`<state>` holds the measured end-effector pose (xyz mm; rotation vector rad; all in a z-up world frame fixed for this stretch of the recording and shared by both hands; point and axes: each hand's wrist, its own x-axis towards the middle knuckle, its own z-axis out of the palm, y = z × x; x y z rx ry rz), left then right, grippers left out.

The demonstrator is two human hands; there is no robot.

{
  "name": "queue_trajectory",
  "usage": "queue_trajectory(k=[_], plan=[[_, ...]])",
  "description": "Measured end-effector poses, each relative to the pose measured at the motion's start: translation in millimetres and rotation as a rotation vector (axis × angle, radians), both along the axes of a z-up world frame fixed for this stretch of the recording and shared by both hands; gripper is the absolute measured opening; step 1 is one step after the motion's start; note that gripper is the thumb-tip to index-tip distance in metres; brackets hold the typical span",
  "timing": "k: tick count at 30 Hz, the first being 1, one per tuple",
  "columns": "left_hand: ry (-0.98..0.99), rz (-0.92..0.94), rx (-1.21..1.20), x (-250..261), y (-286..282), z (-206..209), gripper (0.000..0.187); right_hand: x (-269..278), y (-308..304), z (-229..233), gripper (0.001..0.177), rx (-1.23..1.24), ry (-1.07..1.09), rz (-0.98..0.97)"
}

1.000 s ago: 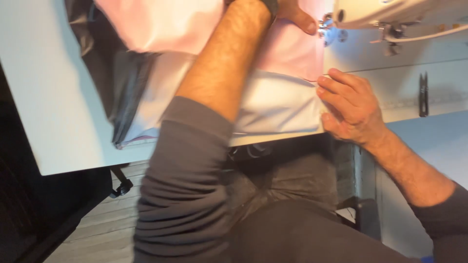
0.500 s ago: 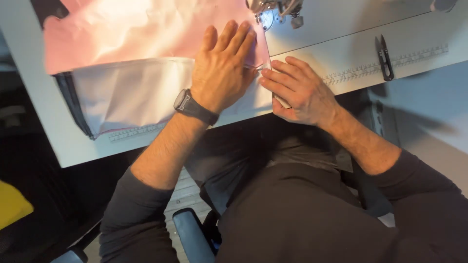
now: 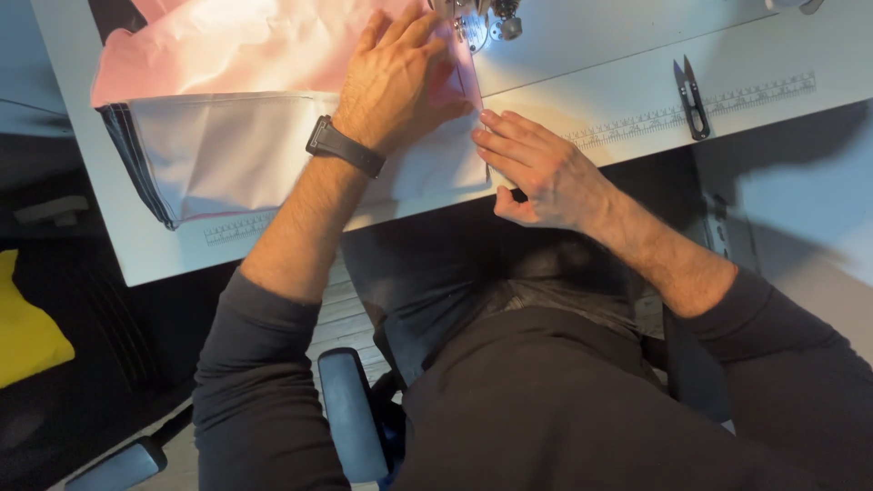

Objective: Operating an industrial sewing machine to sew fabric pieces together and using snips to trim excess thread while manufacturing a bag.

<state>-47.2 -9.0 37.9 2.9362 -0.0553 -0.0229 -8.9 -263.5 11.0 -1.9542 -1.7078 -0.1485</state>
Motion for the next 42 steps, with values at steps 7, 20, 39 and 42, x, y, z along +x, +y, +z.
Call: queue_trajectory(k=[7, 20, 39, 42], plan=[[-0.14, -0.114, -0.129, -1, 17, -23, 0.075, 13, -2, 2, 0.053, -0.028, 0.006, 0.067], [-0.43, 0.112, 0.005, -96, -5, 53, 0.052, 36, 6, -6, 0.039, 0.024, 0.098, 0.153], [-1.004, 0.424, -0.597, -227, 148, 7, 0.024, -49, 8, -16, 0.048, 0.168, 0.361, -0.264], [-1.022, 0.389, -0.358, -207, 132, 35, 0.022, -56, 18, -14, 0.031, 0.249, 0.556, -0.292]])
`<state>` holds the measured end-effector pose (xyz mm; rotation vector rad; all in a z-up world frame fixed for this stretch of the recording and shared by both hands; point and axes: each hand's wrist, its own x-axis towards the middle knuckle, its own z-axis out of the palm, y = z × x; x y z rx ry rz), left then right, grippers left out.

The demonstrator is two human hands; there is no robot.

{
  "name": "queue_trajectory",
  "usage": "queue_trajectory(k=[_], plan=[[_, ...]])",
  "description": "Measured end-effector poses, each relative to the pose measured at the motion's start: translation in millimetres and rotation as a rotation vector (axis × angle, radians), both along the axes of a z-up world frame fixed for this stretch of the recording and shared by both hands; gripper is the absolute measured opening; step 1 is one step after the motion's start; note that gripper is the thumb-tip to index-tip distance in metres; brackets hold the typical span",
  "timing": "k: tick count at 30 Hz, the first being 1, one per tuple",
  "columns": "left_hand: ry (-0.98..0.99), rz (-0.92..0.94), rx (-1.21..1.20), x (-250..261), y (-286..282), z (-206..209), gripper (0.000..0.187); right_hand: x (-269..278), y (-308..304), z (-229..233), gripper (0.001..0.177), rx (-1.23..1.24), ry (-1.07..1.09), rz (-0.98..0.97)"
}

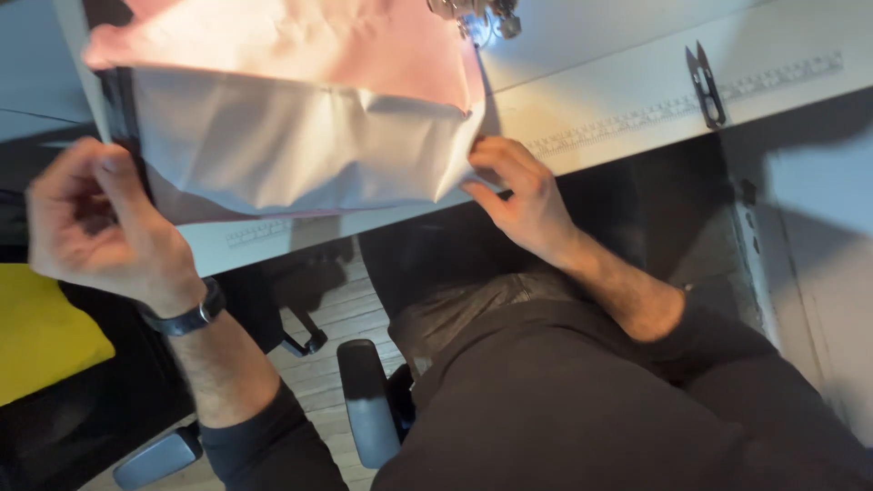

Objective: Operating an industrial sewing machine to sew fabric pieces together and using snips to trim excess thread while manufacturing a bag.

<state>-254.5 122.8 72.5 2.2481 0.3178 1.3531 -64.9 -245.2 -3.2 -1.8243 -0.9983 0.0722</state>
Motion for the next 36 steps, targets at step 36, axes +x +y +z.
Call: queue_trajectory(k=[36], plan=[[0.771, -0.412, 0.624, 149, -189, -16, 0.033, -25, -48, -49, 0.023, 0.18, 0.893, -0.098]])
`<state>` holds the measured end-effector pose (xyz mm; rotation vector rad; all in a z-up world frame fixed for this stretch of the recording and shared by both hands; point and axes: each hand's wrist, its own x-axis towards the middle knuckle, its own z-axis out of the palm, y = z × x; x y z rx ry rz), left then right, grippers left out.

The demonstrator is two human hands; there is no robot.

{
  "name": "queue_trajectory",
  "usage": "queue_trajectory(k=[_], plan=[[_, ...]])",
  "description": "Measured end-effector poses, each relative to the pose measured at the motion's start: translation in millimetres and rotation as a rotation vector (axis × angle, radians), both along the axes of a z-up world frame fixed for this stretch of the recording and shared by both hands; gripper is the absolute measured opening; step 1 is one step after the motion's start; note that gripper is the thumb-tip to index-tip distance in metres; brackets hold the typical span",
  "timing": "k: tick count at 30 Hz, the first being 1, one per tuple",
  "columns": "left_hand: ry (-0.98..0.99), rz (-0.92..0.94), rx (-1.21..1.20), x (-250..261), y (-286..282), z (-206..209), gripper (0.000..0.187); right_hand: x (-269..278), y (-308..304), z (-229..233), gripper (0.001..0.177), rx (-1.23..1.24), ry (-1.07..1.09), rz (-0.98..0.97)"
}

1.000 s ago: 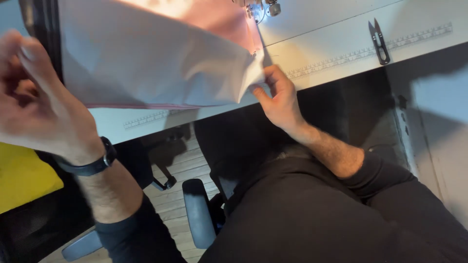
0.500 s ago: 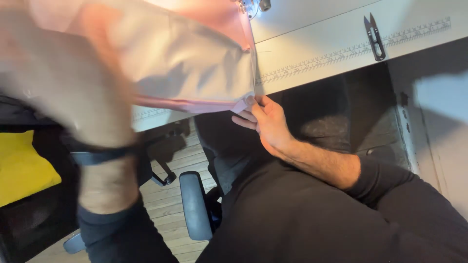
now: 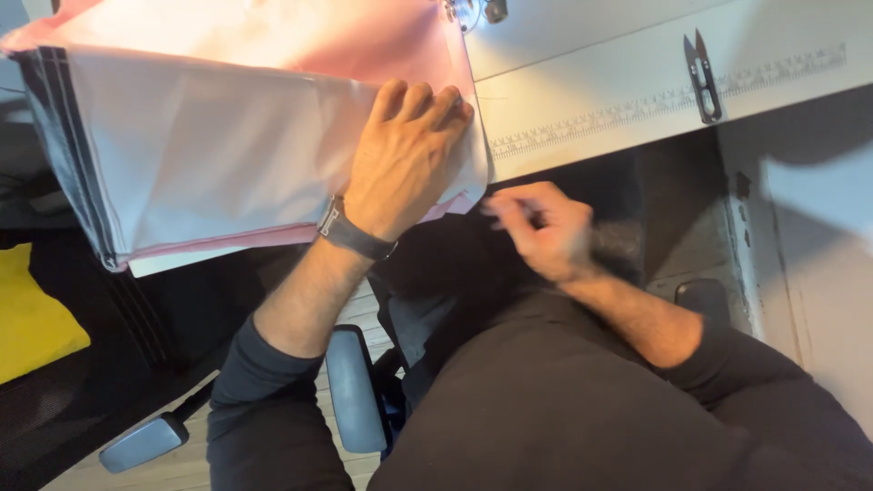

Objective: Operating an industrial sewing machine to sew fabric pieces together and using snips to trim excess thread while manufacturing a bag.

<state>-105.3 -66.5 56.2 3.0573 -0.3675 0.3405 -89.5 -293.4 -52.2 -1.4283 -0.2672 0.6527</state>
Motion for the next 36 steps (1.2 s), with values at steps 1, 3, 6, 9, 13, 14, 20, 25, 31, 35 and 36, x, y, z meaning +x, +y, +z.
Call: queue_trajectory(k=[1, 3, 6, 9, 13, 14, 20, 25, 31, 35, 36], plan=[[-0.012, 0.004, -0.016, 0, 2, 2, 0.031, 15, -8, -3, 0.021, -0.095, -0.506, -0.002], [-0.026, 0.01, -0.035, -3, 1, 5, 0.029, 40, -4, 21, 0.019, -0.189, -1.014, 0.0], [-0.032, 0.011, -0.073, 1, 0, 9, 0.026, 69, 25, 73, 0.05, -0.303, -1.43, 0.262], [-0.031, 0.016, -0.145, 1, 3, 5, 0.022, 65, 30, 62, 0.063, -0.363, -1.39, 0.38], [-0.002, 0.105, -0.137, 2, -4, 0, 0.019, 57, 31, 62, 0.062, -0.43, -1.411, 0.356], [-0.005, 0.133, -0.109, 2, -8, -1, 0.022, 55, 31, 62, 0.061, -0.458, -1.387, 0.346], [-0.027, 0.173, -0.236, -5, -1, -9, 0.032, 47, 33, 60, 0.066, -0.465, -1.361, 0.356], [-0.079, 0.145, -0.2, -6, 0, -15, 0.032, 40, 35, 65, 0.067, -0.499, -1.355, 0.347], [-0.076, 0.151, -0.138, -7, 2, -15, 0.038, 36, 37, 64, 0.071, -0.501, -1.346, 0.337], [-0.048, 0.155, -0.14, -6, 1, -14, 0.039, 37, 37, 62, 0.072, -0.502, -1.337, 0.334], [-0.047, 0.157, -0.139, -4, 2, -13, 0.039, 39, 38, 62, 0.072, -0.501, -1.336, 0.335]])
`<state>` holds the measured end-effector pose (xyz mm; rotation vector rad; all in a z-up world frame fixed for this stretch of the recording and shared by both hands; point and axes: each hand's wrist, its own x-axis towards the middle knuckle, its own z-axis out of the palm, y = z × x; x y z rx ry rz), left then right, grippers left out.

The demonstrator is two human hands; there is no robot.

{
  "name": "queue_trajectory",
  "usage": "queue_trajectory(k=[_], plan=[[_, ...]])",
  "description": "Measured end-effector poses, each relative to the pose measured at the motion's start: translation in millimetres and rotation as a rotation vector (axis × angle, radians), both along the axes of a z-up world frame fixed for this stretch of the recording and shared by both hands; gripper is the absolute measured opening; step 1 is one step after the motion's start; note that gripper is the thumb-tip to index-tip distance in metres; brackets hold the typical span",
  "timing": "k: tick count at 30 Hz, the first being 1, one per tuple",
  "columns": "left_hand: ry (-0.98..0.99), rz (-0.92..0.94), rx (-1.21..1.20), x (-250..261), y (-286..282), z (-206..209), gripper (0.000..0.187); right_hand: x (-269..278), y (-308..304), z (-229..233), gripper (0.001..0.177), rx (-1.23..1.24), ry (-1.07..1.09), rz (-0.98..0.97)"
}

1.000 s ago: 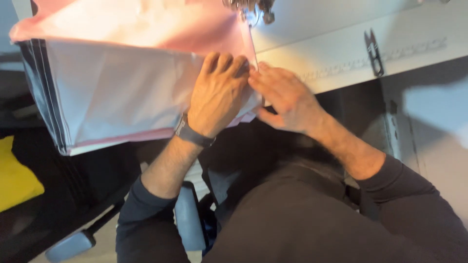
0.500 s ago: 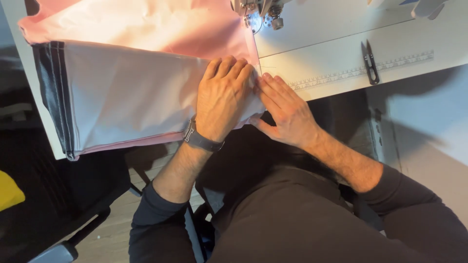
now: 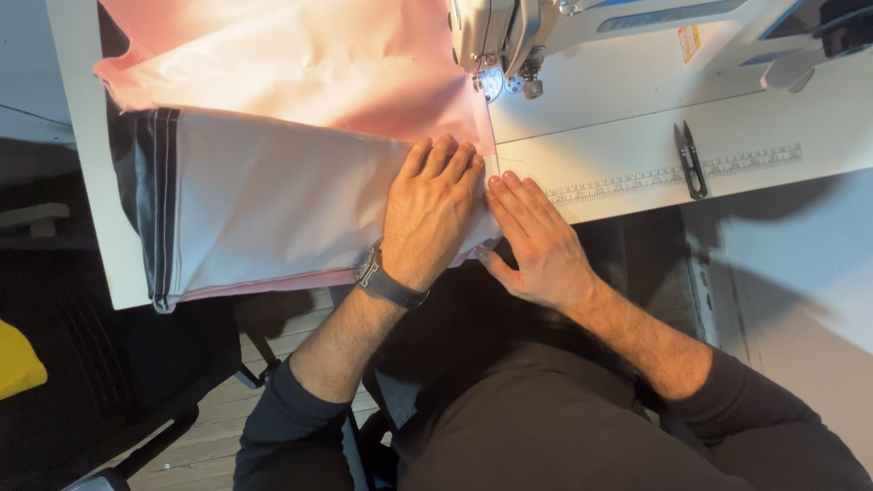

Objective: Operating an industrial sewing machine to sew fabric pieces together and using snips to trim excess thread while manufacturing a bag.

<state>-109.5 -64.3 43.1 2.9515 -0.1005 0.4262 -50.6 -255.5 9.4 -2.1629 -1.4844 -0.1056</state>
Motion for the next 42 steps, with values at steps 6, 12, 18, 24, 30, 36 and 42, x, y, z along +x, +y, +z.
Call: queue_trajectory(k=[6, 12, 18, 24, 30, 36, 42], plan=[[0.016, -0.016, -0.001, 6, 2, 6, 0.041, 4, 2, 2, 0.074, -0.031, 0.025, -0.021], [0.031, -0.033, 0.018, 14, 7, 1, 0.041, 8, 7, 2, 0.077, -0.072, 0.04, -0.037], [0.039, -0.036, 0.063, 21, 13, 0, 0.04, 10, 12, -1, 0.074, -0.111, 0.011, -0.074], [0.02, -0.052, 0.101, 27, 18, -2, 0.04, 13, 16, -2, 0.074, -0.12, -0.014, -0.09], [0.072, -0.055, 0.069, 35, 24, 0, 0.033, 17, 18, -2, 0.074, -0.126, 0.013, -0.095], [0.021, -0.09, 0.083, 41, 33, -8, 0.041, 23, 24, -5, 0.075, -0.131, -0.01, -0.104], [0.011, -0.098, 0.063, 49, 39, -6, 0.042, 29, 27, -11, 0.073, -0.142, -0.032, -0.104]])
